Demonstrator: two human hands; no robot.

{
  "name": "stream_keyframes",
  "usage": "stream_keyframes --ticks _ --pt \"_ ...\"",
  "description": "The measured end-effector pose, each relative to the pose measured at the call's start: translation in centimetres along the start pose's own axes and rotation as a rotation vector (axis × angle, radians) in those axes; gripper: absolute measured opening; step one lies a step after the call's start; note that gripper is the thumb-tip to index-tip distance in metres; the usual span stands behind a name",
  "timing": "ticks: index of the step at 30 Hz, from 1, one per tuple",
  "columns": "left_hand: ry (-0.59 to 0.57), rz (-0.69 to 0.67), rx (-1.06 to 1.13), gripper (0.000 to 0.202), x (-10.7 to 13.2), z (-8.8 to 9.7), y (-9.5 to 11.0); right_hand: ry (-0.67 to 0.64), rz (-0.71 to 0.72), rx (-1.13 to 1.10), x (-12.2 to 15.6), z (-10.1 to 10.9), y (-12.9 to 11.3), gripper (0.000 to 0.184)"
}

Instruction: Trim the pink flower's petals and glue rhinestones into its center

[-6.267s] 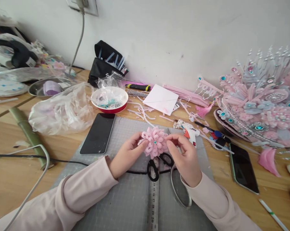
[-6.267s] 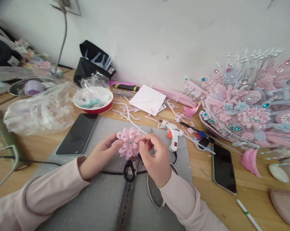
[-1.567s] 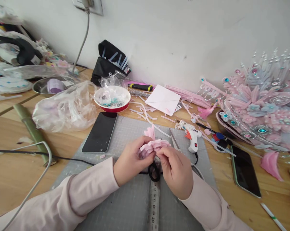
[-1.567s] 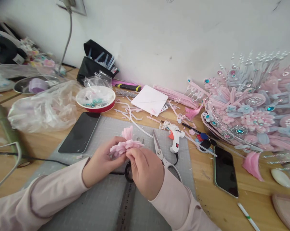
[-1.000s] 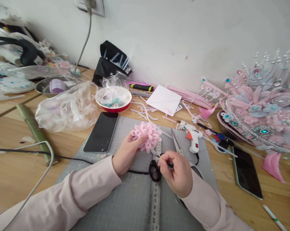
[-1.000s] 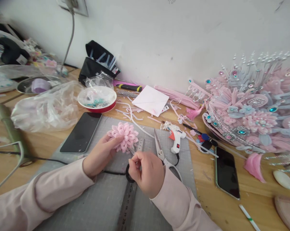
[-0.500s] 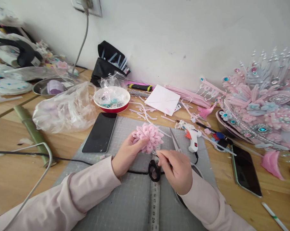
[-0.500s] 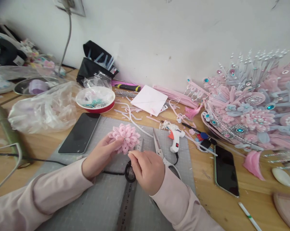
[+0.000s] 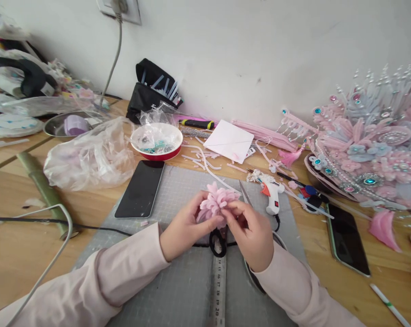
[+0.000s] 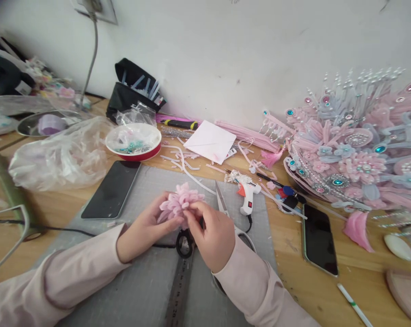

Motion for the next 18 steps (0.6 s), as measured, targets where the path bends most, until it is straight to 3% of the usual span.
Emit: stream_keyframes --ticks 9,15,18 --pt "0.087 0.035 -0.138 0.028 0.13 0.28 0.39 -0.06 0.129 0.147 -0.38 -0.21 -0.77 0.014" --pt "0.128 0.101 -0.021 0.026 -0.23 0.59 0.29 -0.077 0.043 0.0 0.04 -0.45 -0.05 0.017" --pt "0.173 0.12 0.057 0.031 -0.47 1.01 0.16 0.011 0.112 -0.084 0.09 0.05 -0.56 0.016"
Point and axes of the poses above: each hand's wrist, its own x-axis away from the middle knuckle, its own z-axis out of the back of the hand, y = z × x, the point moved 6 cm from there along -x, towards the middle knuckle, and after that the axes turned 15 degrees about z, right-handed, at the moved point
